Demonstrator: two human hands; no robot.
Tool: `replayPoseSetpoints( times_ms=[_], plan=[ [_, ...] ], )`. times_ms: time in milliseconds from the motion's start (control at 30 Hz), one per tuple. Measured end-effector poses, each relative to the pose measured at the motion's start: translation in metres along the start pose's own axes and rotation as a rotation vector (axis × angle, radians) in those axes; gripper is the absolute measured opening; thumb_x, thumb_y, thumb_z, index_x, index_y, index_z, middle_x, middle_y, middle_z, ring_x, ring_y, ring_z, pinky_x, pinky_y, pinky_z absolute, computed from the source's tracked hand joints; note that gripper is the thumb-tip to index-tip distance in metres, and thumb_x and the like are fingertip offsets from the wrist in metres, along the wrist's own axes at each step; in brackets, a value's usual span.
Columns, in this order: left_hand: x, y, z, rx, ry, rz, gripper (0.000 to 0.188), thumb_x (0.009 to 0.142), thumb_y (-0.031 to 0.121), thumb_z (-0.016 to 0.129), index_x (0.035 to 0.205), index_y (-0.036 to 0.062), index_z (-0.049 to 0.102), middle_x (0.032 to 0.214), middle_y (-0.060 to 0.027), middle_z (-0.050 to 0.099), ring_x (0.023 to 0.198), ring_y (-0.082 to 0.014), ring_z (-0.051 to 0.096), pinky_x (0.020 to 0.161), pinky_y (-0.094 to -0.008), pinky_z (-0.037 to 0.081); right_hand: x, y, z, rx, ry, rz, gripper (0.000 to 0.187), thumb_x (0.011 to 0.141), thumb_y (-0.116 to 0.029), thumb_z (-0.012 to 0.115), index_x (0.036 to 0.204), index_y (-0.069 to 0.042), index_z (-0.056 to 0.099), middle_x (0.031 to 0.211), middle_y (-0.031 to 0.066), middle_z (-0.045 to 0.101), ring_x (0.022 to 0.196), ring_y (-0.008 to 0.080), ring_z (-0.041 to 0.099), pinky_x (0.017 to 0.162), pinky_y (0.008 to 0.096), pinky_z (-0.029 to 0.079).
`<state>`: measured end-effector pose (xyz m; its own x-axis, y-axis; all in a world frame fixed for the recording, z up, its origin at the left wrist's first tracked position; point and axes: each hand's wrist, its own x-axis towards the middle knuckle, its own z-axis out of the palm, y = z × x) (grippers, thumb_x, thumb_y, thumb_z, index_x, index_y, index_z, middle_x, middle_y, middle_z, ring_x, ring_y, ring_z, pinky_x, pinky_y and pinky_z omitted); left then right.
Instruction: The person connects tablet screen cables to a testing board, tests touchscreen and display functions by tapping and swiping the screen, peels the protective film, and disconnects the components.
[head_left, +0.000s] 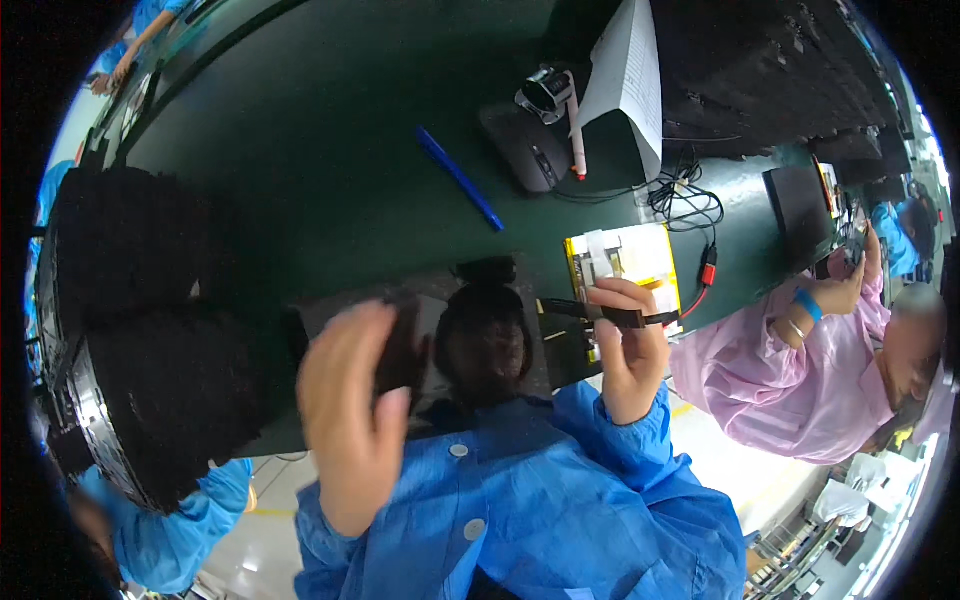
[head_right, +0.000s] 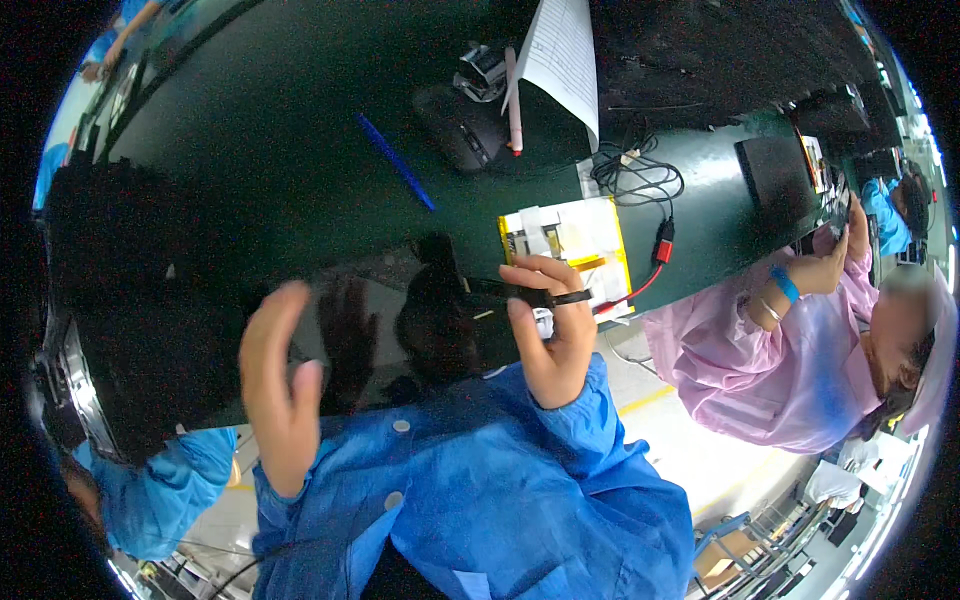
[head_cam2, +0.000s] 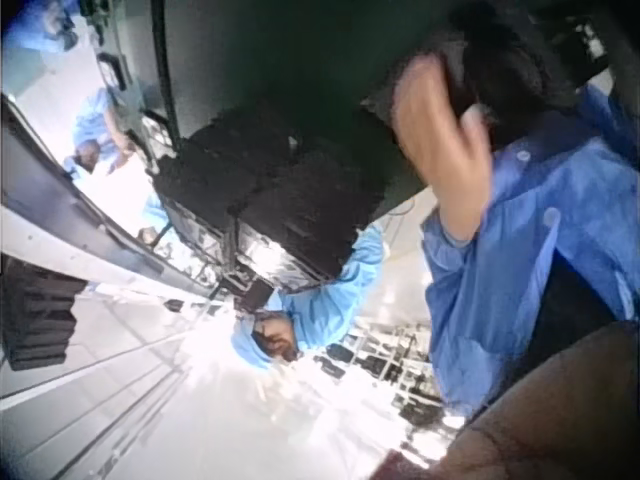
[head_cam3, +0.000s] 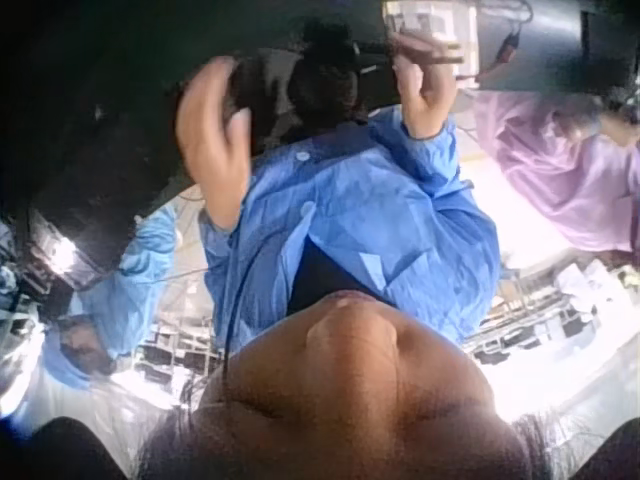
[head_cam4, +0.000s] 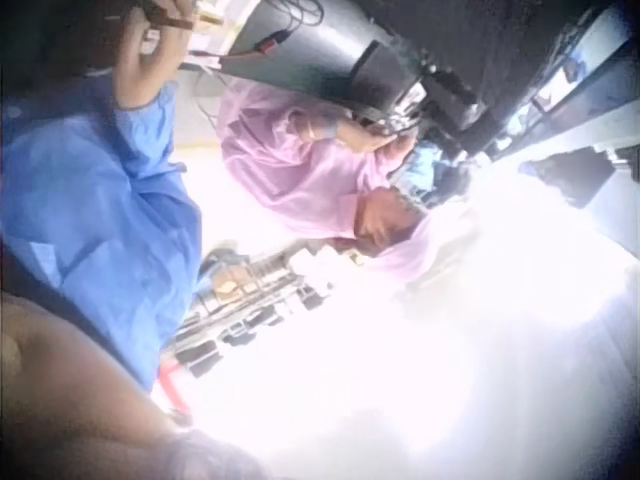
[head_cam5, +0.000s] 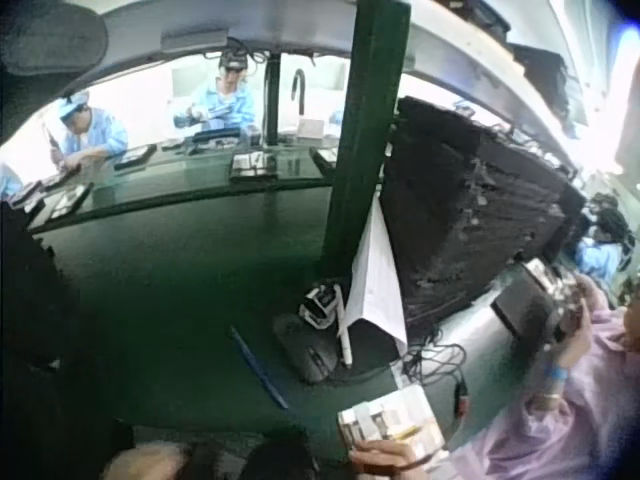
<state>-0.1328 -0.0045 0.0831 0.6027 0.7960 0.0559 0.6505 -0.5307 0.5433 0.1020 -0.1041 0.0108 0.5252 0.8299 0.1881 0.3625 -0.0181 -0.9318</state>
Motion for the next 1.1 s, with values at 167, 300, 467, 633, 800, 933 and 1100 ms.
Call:
replayPoseSetpoints(
  times_ms=[167,300,467,633,800,933,1100],
  plan=[
    [0.066,0.057,0.076,-0.051,-0.169,0.326,0.043,0.081,0.012,0.061,0.122,0.0092,0.053,0.114,-0.0083,0.06,0.121,-0.0301,0.047,0.11,-0.0551,0.017,-0.001,-0.001,-0.012,0.195,0.044,0.083,0.036,0.078,0.004,0.061,0.113,0.002,0.061,0.104,0.0122,0.058,0.094,0.0195,0.057,0.082,0.0275,0.044],
    [0.085,0.056,0.111,-0.273,-0.091,0.311,0.015,0.081,0.015,0.063,0.094,0.009,0.063,0.085,-0.004,0.064,0.108,-0.0265,0.054,0.11,-0.0545,0.017,-0.004,0.011,-0.022,0.231,0.051,0.103,0.065,0.073,0.013,0.064,0.134,0.002,0.042,0.119,0.0149,0.045,0.088,0.014,0.06,0.068,0.0221,0.05],
    [0.09,0.057,0.111,-0.205,-0.025,0.181,0.013,0.077,0.021,0.07,0.072,0.0099,0.065,0.074,-0.0022,0.06,0.095,-0.0245,0.056,0.111,-0.0534,0.016,-0.003,0.03,-0.032,0.027,0.099,0.072,0.059,0.072,0.012,0.066,0.128,0.002,0.049,0.115,0.0147,0.047,0.069,0.0118,0.06,0.065,0.0226,0.049],
    [0.079,0.058,0.122,0.101,0.077,0.071,0.018,0.074,0.02,0.074,0.065,0.0094,0.063,0.096,-0.0041,0.058,0.108,-0.026,0.051,0.11,-0.0588,0.013,0.002,0.033,-0.029,-0.238,0.04,0.033,0.05,0.071,0.011,0.068,0.118,-0.003,0.058,0.113,0.0138,0.049,0.068,0.0114,0.056,0.062,0.0229,0.049],
    [0.078,0.051,0.129,0.137,0.04,0.039,0.017,0.074,0.02,0.074,0.066,0.0092,0.064,0.11,-0.0064,0.055,0.118,-0.0286,0.045,0.11,-0.0589,0.013,0.003,0.035,-0.028,-0.25,-0.004,0.047,0.048,0.071,0.01,0.068,0.116,-0.004,0.06,0.114,0.0129,0.049,0.073,0.0123,0.057,0.063,0.0245,0.05],
    [0.079,0.049,0.132,0.122,0.036,0.037,0.017,0.074,0.021,0.073,0.066,0.0088,0.064,0.112,-0.0065,0.054,0.118,-0.0281,0.045,0.11,-0.0582,0.013,0.002,0.036,-0.027,-0.324,-0.023,0.021,0.045,0.07,0.009,0.069,0.112,-0.007,0.063,0.115,0.0126,0.049,0.071,0.014,0.056,0.064,0.0258,0.05],
    [0.081,0.049,0.133,0.129,0.021,0.029,0.018,0.075,0.022,0.073,0.066,0.0085,0.064,0.115,-0.0065,0.054,0.119,-0.0272,0.044,0.11,-0.0563,0.014,0.005,0.035,-0.025,-0.393,-0.028,-0.029,0.041,0.069,0.008,0.07,0.107,-0.007,0.066,0.113,0.0122,0.05,0.067,0.0141,0.053,0.062,0.0267,0.047]
  ],
)
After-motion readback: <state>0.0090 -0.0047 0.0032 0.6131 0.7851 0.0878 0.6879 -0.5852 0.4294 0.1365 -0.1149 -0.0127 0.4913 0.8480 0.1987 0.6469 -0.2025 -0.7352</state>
